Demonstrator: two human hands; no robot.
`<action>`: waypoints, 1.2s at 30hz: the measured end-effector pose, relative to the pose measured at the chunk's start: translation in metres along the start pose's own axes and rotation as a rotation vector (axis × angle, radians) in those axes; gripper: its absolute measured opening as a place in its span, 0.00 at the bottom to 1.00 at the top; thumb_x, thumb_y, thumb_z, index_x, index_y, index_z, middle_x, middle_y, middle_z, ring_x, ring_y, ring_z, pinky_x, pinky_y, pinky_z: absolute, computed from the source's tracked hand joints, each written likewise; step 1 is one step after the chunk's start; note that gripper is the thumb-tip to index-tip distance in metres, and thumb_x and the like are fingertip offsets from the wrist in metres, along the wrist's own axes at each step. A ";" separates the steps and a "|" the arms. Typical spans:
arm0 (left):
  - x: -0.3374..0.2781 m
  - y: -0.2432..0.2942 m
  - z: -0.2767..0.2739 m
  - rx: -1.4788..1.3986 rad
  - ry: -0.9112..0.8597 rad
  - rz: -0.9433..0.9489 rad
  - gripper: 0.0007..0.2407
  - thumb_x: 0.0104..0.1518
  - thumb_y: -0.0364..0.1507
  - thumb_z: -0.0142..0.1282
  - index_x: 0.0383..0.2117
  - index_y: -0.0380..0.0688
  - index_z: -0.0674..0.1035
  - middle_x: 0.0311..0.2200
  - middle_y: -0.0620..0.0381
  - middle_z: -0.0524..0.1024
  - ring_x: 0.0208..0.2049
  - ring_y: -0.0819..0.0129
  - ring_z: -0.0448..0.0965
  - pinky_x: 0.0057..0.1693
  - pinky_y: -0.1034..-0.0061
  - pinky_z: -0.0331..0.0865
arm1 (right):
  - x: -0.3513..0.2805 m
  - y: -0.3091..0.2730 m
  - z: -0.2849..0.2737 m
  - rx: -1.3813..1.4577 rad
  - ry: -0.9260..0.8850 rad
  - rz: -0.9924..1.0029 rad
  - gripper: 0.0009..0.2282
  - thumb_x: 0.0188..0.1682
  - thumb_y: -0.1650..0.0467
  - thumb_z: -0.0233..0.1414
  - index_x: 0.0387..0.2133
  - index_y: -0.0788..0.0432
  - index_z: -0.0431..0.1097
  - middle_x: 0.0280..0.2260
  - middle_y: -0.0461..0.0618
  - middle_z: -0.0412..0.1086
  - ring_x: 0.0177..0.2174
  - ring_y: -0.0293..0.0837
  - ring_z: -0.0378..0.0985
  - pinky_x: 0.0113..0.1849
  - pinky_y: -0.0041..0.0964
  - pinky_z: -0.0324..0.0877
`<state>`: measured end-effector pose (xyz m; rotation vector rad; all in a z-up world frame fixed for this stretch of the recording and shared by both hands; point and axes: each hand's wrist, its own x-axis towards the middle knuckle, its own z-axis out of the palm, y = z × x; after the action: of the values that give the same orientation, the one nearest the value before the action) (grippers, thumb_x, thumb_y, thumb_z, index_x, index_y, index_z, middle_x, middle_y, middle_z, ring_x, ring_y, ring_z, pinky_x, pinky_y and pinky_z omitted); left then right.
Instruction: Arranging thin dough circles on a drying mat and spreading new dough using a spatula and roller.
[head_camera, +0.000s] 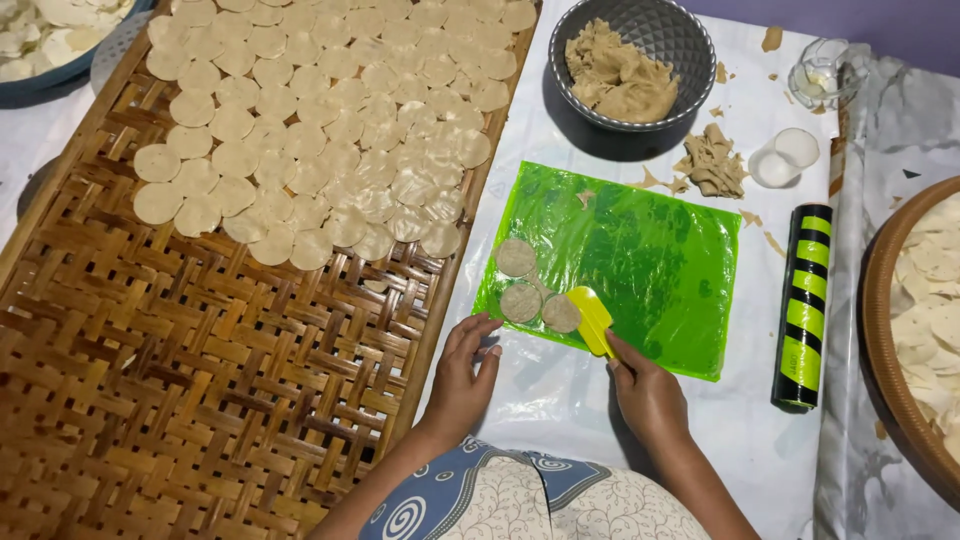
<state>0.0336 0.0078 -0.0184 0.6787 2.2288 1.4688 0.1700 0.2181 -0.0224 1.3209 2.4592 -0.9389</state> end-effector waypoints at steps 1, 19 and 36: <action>0.001 -0.005 0.003 0.000 0.002 0.001 0.15 0.60 0.24 0.49 0.53 0.39 0.75 0.60 0.46 0.66 0.55 0.59 0.75 0.56 0.71 0.72 | 0.005 0.009 0.005 0.000 0.001 -0.002 0.18 0.52 0.65 0.51 0.57 0.33 0.71 0.32 0.49 0.81 0.21 0.45 0.76 0.28 0.41 0.70; 0.027 -0.076 0.019 -1.221 -0.106 -0.822 0.15 0.69 0.30 0.45 0.46 0.22 0.73 0.34 0.39 0.77 0.29 0.61 0.82 0.39 0.78 0.82 | -0.032 0.022 0.006 -0.254 0.147 -0.703 0.27 0.43 0.73 0.56 0.55 0.31 0.71 0.25 0.32 0.75 0.18 0.33 0.69 0.20 0.31 0.64; 0.095 -0.056 -0.082 -0.413 0.189 -0.467 0.13 0.61 0.24 0.55 0.51 0.35 0.80 0.36 0.53 0.82 0.27 0.74 0.77 0.39 0.84 0.76 | -0.019 0.029 0.015 -0.216 0.277 -0.744 0.30 0.41 0.76 0.56 0.58 0.34 0.69 0.39 0.38 0.74 0.32 0.37 0.75 0.37 0.35 0.68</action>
<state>-0.0990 -0.0160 -0.0439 -0.1088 1.9314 1.7050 0.2030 0.2075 -0.0381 0.4702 3.2332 -0.5964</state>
